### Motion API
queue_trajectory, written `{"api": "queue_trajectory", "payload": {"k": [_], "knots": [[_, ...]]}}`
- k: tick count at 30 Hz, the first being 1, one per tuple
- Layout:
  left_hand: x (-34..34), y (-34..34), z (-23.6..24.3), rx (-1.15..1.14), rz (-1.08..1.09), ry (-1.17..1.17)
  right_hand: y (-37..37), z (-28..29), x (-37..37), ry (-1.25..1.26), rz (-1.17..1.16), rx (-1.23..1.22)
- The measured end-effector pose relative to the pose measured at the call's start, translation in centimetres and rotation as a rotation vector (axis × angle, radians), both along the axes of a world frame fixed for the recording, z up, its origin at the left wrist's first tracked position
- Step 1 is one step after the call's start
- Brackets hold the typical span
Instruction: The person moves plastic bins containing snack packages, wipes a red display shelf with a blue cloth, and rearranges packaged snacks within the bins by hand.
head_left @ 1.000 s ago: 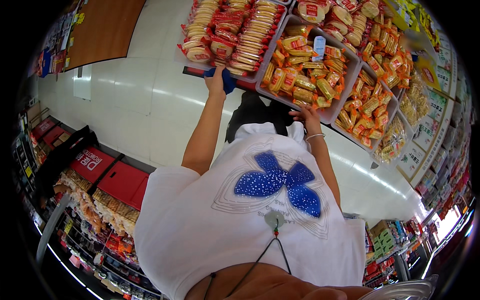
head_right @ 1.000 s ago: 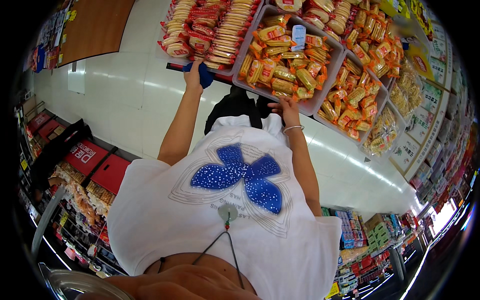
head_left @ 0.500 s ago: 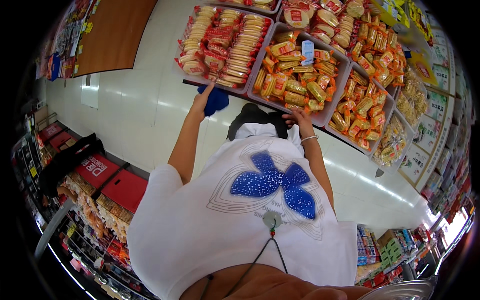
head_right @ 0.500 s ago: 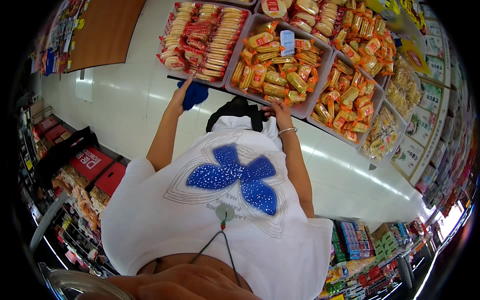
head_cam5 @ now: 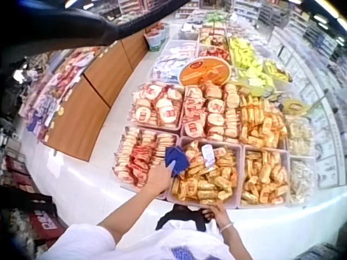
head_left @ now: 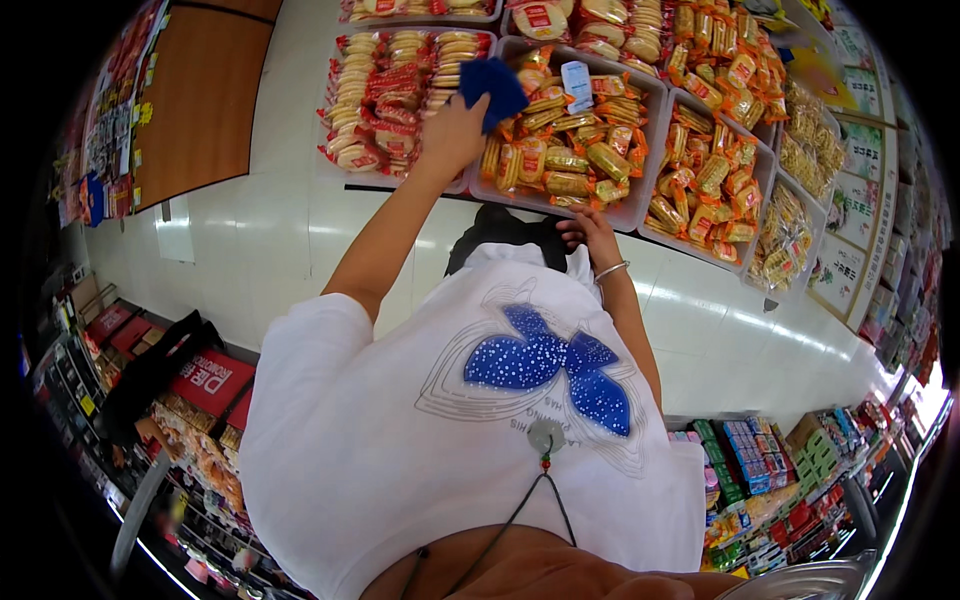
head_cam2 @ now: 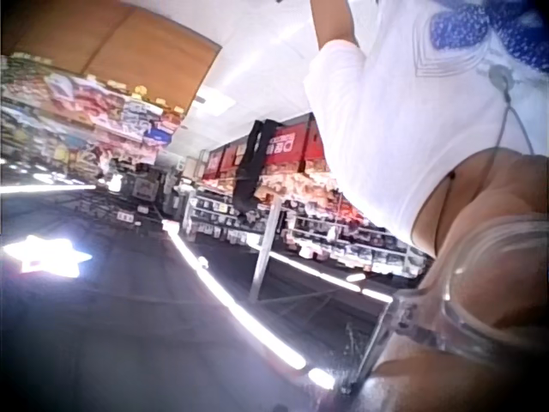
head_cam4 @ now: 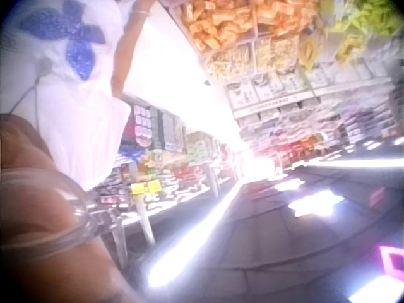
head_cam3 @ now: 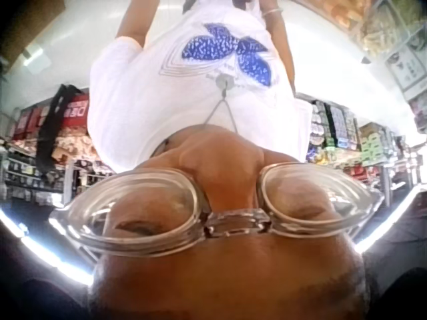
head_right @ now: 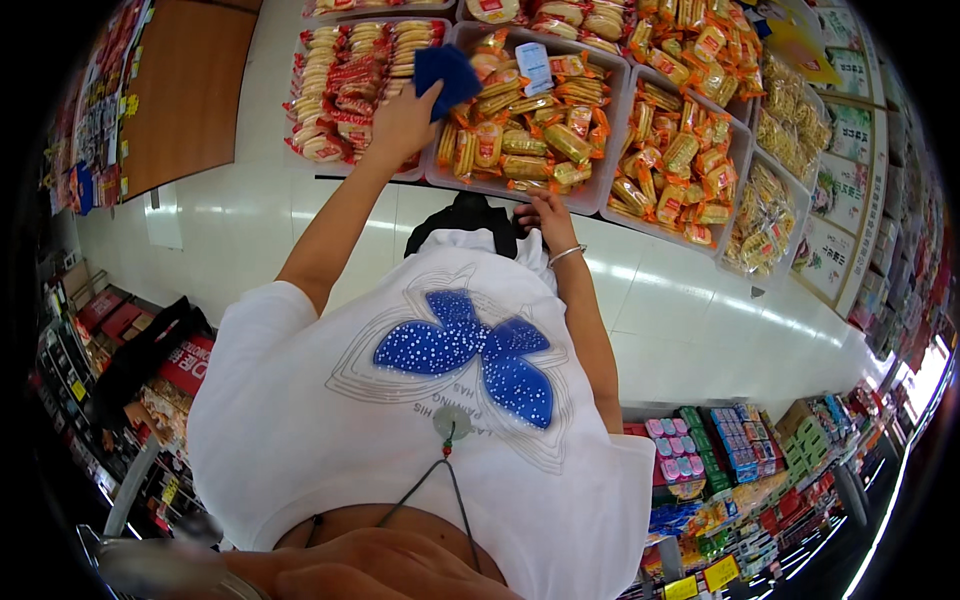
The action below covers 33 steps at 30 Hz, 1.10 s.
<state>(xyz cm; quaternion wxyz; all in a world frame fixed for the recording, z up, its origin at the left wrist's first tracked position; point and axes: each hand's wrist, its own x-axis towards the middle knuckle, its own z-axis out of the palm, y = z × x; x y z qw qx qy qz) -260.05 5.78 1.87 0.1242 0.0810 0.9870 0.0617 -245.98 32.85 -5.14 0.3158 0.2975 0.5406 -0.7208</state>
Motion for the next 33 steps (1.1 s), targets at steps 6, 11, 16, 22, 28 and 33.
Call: {"api": "queue_trajectory", "payload": {"k": [6, 11, 16, 22, 28, 33], "knots": [[3.7, -2.0, 2.1, -0.081, -0.062, -0.19, -0.9, 1.0, -0.2, 0.009, -0.011, -0.002], [4.2, -1.2, 4.9, 0.339, 0.146, -0.023, -2.9, 6.8, -1.0, 0.118, -0.018, -0.118], [5.8, 0.2, 8.2, 0.811, -0.416, -0.676, -8.2, 10.3, -0.9, 0.296, -0.229, -0.289], [5.4, -1.1, 0.4, 0.565, -0.495, 0.107, -9.8, 6.1, 3.3, 0.559, -0.056, 0.647], [5.6, -1.5, -4.5, 0.215, -0.831, 0.097, -13.2, 3.9, 1.0, 1.048, 0.405, 1.183], [6.3, -0.8, -4.0, 0.226, -0.793, 0.184, -2.4, -0.1, 4.0, 1.015, 0.279, 1.478]]}}
